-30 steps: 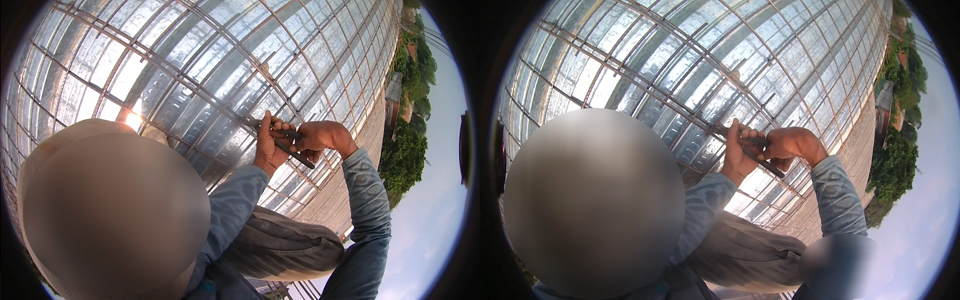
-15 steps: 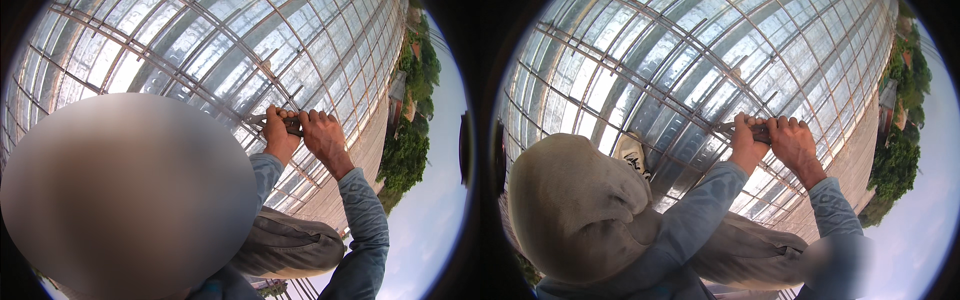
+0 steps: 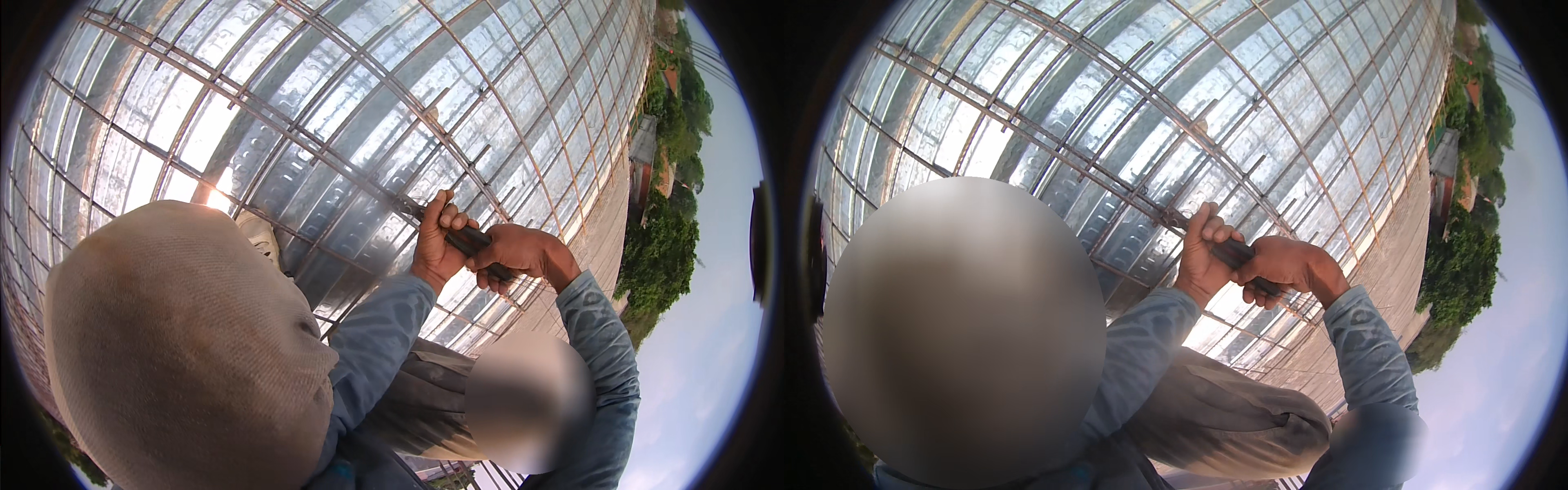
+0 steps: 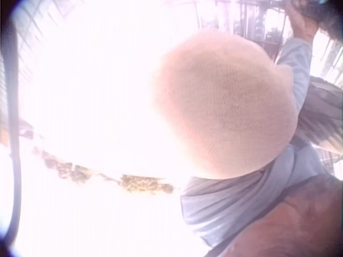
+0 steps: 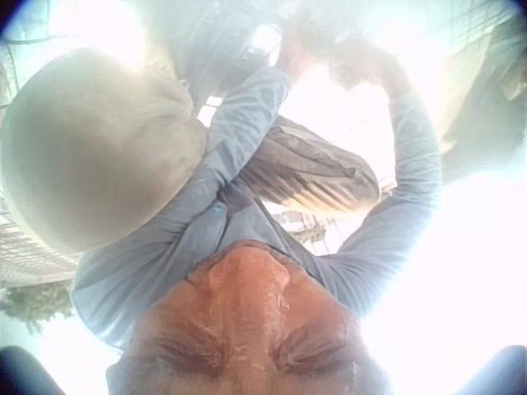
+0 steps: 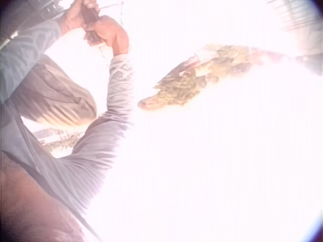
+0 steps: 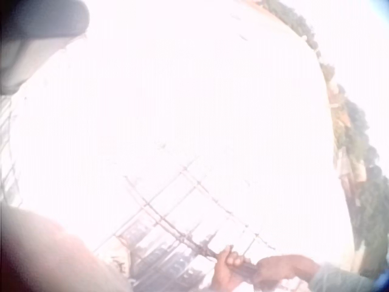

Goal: The person uses pliers to twist wire ties around intersecting metal rods, securing a metal grid structure. The person repeatedly positions the rods, wraps the wire, and twists it to fasten the joints.

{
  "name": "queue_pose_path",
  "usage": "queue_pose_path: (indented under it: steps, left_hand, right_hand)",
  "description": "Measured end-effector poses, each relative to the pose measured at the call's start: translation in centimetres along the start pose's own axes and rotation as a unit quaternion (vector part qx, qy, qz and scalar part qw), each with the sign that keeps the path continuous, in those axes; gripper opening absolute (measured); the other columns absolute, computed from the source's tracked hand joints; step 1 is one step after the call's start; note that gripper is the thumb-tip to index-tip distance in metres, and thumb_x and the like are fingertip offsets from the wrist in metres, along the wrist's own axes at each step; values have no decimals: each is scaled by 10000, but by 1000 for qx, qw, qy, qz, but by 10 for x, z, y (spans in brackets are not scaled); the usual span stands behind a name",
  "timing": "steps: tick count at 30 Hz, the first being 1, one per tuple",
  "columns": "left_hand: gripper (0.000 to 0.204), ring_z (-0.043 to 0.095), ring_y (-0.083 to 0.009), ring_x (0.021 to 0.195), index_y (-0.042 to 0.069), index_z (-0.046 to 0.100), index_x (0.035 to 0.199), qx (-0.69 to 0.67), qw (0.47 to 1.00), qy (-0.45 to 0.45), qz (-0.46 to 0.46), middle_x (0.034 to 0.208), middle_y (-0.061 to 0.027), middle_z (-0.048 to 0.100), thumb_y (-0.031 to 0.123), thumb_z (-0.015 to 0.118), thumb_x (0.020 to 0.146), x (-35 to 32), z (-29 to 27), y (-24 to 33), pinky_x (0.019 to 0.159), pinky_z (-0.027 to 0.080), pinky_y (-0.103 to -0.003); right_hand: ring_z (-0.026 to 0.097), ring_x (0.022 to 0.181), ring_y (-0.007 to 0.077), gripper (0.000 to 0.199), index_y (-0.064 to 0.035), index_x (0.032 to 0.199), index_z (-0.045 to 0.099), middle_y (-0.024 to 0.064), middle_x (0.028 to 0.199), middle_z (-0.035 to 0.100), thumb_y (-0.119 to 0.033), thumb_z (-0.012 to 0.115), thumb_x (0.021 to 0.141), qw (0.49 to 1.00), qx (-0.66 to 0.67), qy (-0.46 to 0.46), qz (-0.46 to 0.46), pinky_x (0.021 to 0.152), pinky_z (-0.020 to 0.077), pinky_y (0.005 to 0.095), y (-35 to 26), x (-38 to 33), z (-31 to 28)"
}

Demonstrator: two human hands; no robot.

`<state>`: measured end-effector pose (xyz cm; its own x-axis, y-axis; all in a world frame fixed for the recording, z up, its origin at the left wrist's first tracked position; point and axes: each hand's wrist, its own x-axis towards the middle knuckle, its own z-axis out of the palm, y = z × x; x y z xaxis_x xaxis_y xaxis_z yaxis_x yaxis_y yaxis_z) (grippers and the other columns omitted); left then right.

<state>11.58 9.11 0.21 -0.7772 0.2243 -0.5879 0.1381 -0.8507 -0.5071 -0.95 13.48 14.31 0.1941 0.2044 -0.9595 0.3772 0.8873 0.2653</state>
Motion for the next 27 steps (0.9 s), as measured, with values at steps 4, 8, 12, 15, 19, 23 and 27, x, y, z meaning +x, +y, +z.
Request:
queue_pose_path:
  steps: [4, 8, 12, 15, 19, 23, 27]
  left_hand:
    - [188, 534, -118, 635, 137, 603, 912, 1, 988, 152, 21, 627, 72, 474, 273, 706, 990, 14, 19, -5, 744, 554, -364]
    - [335, 535, -147, 652, 164, 479, 710, -47, 972, 230, -18, 644, 30, 471, 212, 616, 1012, 19, 41, -5, 731, 549, -349]
    - [289, 548, -156, 675, 143, 513, 808, -48, 971, 232, -17, 670, 23, 492, 292, 638, 1022, 24, 35, -7, 734, 554, -357]
    - [317, 583, -170, 718, 121, 556, 952, -65, 982, 177, 17, 741, 4, 550, 406, 685, 999, 13, 38, -3, 770, 566, -369]
    - [514, 663, -187, 847, 109, 596, 1162, -97, 982, 160, 39, 887, -16, 642, 529, 765, 918, -3, 52, -1, 909, 575, -391]
    - [325, 639, -98, 749, 169, 639, 1085, -109, 990, 93, -5, 772, 69, 646, 406, 795, 926, -5, 34, 1, 830, 585, -369]
    - [262, 561, -110, 648, 178, 602, 800, -65, 993, 100, 3, 616, 65, 546, 314, 761, 958, 12, 6, 3, 722, 566, -325]
  right_hand:
    - [728, 854, 302, 313, 6, 1043, 661, 138, 867, 680, -215, 773, 851, 772, -446, 399, -215, 740, 589, 432, 3, -15, 37]
    - [686, 875, 218, 107, -72, 955, 623, 65, 888, 628, -162, 648, 903, 554, -594, 539, -221, 718, 546, 396, 17, -8, 54]
    - [702, 796, 231, 98, -80, 916, 611, 86, 830, 653, -175, 630, 928, 625, -561, 510, -187, 703, 566, 386, 14, 4, 42]
    - [713, 722, 257, 121, -54, 895, 628, 125, 761, 668, -172, 640, 922, 682, -547, 449, -183, 630, 573, 372, 4, -2, 34]
    - [714, 637, 239, 175, 16, 839, 674, 159, 737, 695, -147, 658, 901, 781, -487, 323, -220, 508, 554, 353, 8, 3, 21]
    - [686, 583, 212, 228, 68, 797, 691, 138, 760, 713, -132, 648, 897, 993, -89, 71, 12, 481, 549, 357, -6, 3, 4]
    - [686, 626, 209, 186, 34, 790, 667, 121, 716, 688, -131, 703, 867, 944, -264, 190, -55, 556, 568, 381, -27, -15, 17]
